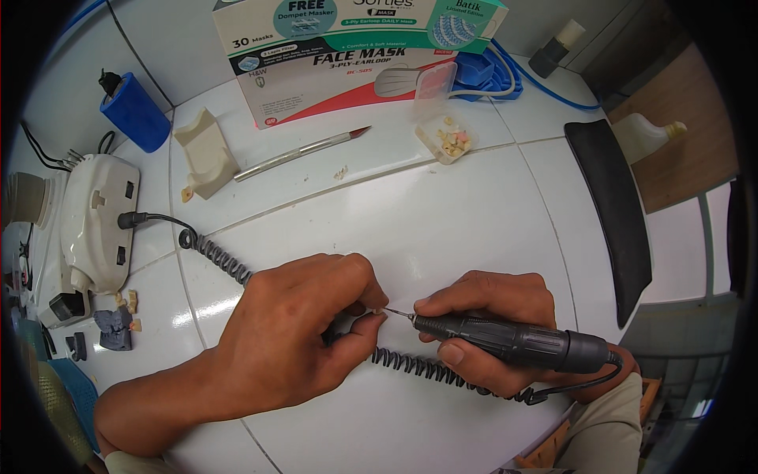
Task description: Polishing a dental crown using a rotary handpiece.
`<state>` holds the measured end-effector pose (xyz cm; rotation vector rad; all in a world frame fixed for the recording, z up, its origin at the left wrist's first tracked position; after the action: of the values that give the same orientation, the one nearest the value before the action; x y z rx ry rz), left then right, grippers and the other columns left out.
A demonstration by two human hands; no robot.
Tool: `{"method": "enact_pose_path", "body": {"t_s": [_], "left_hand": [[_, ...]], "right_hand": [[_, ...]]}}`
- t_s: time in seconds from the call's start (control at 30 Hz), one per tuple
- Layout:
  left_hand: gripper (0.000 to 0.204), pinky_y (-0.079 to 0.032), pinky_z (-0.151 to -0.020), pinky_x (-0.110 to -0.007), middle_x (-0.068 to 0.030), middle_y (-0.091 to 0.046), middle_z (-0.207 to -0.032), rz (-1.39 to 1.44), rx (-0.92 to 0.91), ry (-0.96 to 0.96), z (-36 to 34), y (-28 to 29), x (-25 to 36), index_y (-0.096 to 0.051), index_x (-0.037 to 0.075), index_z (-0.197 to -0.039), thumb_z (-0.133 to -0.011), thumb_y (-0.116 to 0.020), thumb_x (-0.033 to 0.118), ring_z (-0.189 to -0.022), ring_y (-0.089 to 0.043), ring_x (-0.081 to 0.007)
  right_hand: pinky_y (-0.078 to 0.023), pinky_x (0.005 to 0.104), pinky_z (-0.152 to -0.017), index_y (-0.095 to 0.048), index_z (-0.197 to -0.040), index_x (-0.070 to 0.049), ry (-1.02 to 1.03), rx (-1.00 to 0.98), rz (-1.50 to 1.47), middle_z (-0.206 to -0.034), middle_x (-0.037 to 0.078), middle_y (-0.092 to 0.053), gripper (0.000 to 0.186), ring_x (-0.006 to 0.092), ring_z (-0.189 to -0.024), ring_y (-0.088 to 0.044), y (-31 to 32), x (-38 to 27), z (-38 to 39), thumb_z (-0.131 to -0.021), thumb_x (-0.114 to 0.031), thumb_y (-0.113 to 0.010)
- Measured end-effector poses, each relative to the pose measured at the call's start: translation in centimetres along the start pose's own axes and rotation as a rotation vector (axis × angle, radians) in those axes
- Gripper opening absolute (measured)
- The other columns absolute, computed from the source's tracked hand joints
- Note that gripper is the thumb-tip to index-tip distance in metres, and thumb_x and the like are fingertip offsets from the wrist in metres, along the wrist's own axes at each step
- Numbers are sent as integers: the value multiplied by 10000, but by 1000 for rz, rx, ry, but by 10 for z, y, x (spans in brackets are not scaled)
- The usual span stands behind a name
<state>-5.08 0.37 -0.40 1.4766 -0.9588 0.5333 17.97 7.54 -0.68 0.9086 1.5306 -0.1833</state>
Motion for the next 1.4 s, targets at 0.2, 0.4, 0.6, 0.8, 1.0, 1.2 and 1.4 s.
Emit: {"method": "enact_pose_path", "body": {"t_s": [0.2,0.4,0.6,0.8,1.0,1.2,1.4], "left_hand": [[168,-605,-629,-285,-103,-757,-905,35,5,-11,0,-1,-1,-650,-1,-915,-827,-783,-54,-749,-764,-192],[168,-604,-631,-282,-112,-764,-923,30,-1,4,0,0,0,-643,5,-918,-833,-780,-39,-748,-765,-193],[164,-585,-623,-282,-96,-765,-918,19,-4,27,0,-1,-1,-660,16,-933,-832,-783,-23,-730,-752,-187],[168,-568,-610,-285,-87,-758,-896,20,9,33,1,-1,0,-666,22,-939,-831,-788,-18,-710,-737,-181],[178,-552,-593,-279,-85,-753,-890,21,-2,30,2,0,-2,-651,24,-932,-832,-793,-14,-685,-717,-171],[182,-549,-591,-279,-87,-753,-900,17,0,15,2,-1,-2,-646,27,-930,-835,-795,-16,-682,-713,-167],[184,-554,-601,-284,-91,-753,-900,25,-6,26,1,-2,-2,-643,24,-928,-835,-797,-12,-693,-721,-180]], "right_hand": [[-599,308,-637,-739,-1173,13,11,-15,5,-862,152,-778,359,213,-713,-774,0,-1,0,-877,-184,-789],[-603,309,-645,-737,-1176,15,3,-14,1,-870,156,-780,361,218,-724,-779,0,-2,-1,-877,-181,-788],[-607,309,-662,-740,-1177,19,-16,2,-14,-876,161,-781,360,217,-738,-782,0,-1,0,-877,-176,-788],[-610,309,-679,-742,-1182,19,-32,-6,-5,-890,162,-785,353,218,-757,-785,0,-4,0,-879,-155,-790],[-608,308,-675,-742,-1183,18,-22,-11,-8,-904,161,-786,353,219,-759,-782,0,-1,-1,-877,-150,-793],[-609,312,-676,-740,-1186,17,-15,-18,2,-903,161,-785,353,223,-761,-783,-1,-2,-2,-880,-153,-790],[-606,312,-668,-740,-1181,18,-26,-10,-8,-901,164,-784,354,223,-752,-782,-1,-1,0,-879,-161,-792]]}}
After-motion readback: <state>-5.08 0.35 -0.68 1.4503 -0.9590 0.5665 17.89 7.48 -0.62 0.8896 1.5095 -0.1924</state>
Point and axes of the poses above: each hand's wrist, its own z-axis away from the middle knuckle, its own y-axis out of the back of the hand, x = y × z, the point moved 2 cm from there along -z, towards the middle knuckle
